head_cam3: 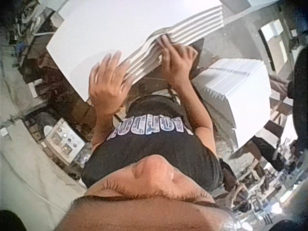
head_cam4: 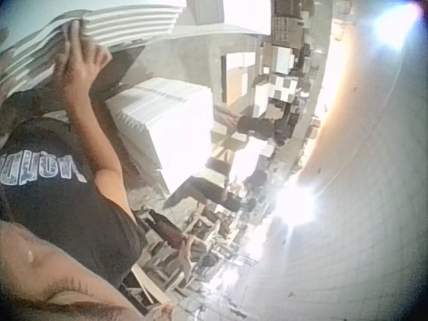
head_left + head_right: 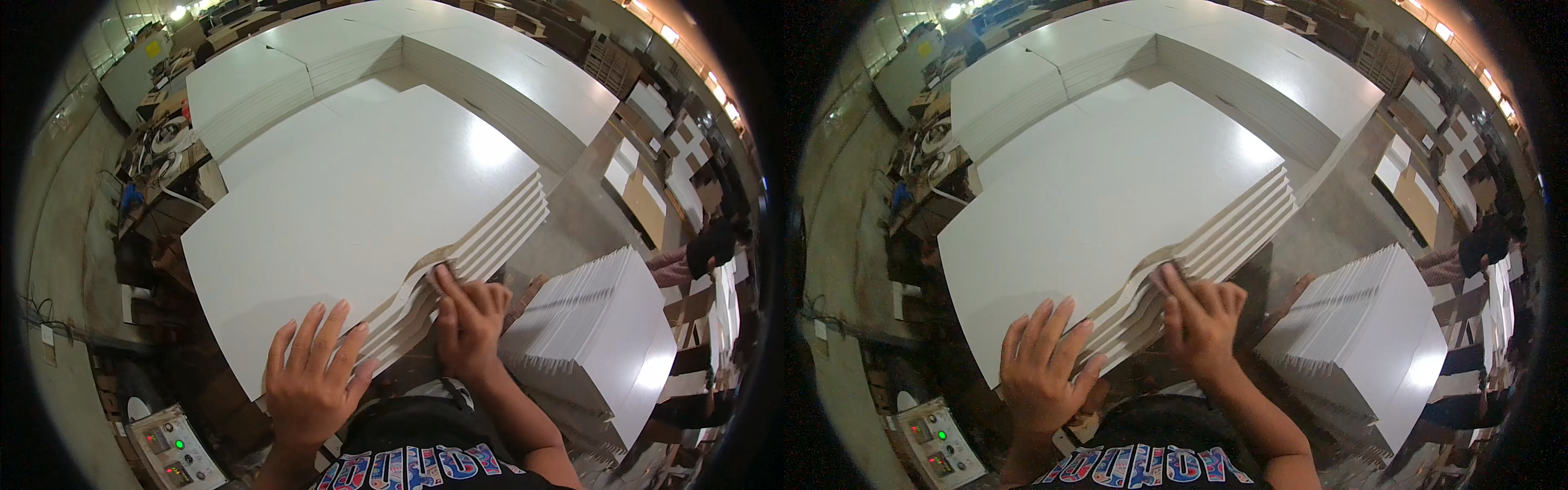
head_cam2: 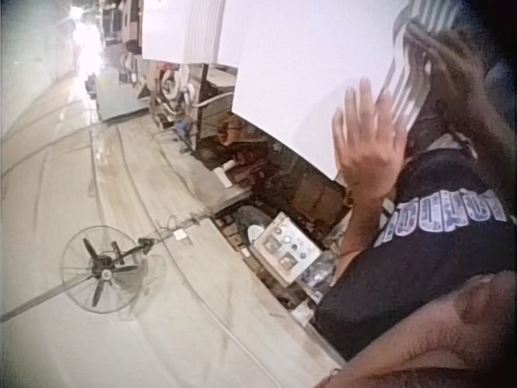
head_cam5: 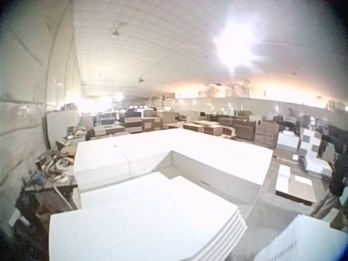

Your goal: The person picks up white rectangular panels from a stack, places them on a workbench, and sands the edges with a sanding block. The person repeats this process for multiple panels, stacking the sanded pieces together.

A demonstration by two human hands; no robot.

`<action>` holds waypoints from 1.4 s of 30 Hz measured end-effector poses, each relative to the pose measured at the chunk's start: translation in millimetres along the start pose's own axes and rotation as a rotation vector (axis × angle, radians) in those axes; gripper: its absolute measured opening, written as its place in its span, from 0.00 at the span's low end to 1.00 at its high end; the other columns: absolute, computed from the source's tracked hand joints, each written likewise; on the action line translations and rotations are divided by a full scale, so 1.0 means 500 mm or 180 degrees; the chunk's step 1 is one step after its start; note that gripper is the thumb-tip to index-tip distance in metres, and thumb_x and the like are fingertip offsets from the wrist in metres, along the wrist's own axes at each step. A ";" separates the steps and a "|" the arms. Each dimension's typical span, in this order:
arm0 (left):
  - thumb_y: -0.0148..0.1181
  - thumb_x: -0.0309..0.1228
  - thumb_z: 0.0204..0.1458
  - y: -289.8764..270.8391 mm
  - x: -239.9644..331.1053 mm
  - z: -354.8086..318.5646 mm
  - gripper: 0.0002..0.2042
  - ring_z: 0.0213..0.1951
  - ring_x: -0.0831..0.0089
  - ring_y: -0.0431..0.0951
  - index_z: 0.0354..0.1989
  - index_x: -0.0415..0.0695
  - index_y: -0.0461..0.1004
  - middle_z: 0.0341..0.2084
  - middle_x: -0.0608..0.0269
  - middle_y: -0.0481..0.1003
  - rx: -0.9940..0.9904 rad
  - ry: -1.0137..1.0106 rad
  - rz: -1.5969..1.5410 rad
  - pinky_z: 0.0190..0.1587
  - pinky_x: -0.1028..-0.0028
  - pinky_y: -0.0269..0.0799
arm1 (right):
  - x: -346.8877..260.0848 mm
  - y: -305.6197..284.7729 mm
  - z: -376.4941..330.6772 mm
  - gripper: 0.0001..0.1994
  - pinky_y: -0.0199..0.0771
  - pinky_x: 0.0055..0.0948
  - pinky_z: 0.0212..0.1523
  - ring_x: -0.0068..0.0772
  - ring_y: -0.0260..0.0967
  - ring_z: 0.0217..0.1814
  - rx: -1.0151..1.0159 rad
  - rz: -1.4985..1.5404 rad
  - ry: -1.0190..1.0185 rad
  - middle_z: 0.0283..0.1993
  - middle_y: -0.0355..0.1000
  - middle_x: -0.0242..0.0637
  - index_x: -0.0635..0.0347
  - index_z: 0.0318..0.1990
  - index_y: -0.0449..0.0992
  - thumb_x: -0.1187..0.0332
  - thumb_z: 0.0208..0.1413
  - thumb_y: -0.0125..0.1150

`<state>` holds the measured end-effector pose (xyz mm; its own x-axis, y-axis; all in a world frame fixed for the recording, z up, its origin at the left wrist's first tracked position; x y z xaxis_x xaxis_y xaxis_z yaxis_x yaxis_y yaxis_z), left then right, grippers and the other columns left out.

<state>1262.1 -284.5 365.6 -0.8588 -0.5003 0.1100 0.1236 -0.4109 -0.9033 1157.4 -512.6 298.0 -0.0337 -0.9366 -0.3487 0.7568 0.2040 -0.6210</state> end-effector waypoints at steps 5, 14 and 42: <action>0.85 0.42 0.58 0.008 -0.002 -0.004 0.26 0.74 0.46 0.80 0.64 0.49 0.87 0.74 0.53 0.81 0.0007 0.0061 -0.0007 0.74 0.39 0.75 | -0.067 -0.023 -0.047 0.27 0.63 0.44 0.51 0.36 0.66 0.36 -0.0963 0.1392 -0.0620 0.36 0.77 0.31 0.60 0.65 0.91 0.72 0.55 0.70; 0.85 0.40 0.55 0.010 0.006 -0.002 0.26 0.72 0.44 0.81 0.62 0.48 0.88 0.72 0.53 0.82 0.0088 0.0051 0.0012 0.71 0.39 0.76 | -0.011 -0.031 -0.005 0.28 0.68 0.45 0.51 0.36 0.71 0.42 -0.0753 0.0585 -0.0525 0.47 0.79 0.31 0.58 0.74 0.86 0.66 0.66 0.74; 0.52 0.73 0.75 0.037 0.013 0.020 0.42 0.67 0.39 0.86 0.62 0.40 0.87 0.65 0.46 0.86 0.0738 -0.0632 0.0556 0.68 0.39 0.79 | 0.221 -0.099 0.031 0.30 0.54 0.49 0.62 0.32 0.67 0.52 -0.0599 -0.0001 -0.0754 0.44 0.73 0.20 0.46 0.70 0.90 0.62 0.57 0.77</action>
<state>1263.6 -303.0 353.9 -0.7043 -0.7073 0.0613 0.3893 -0.4570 -0.7998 1126.2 -630.6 301.0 0.1360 -0.9725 -0.1888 0.6218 0.2322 -0.7479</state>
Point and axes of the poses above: each hand's wrist, its own z-axis towards the middle knuckle, its own y-axis out of the palm, x = y × z, the point moved 3 cm from there along z, towards the middle knuckle
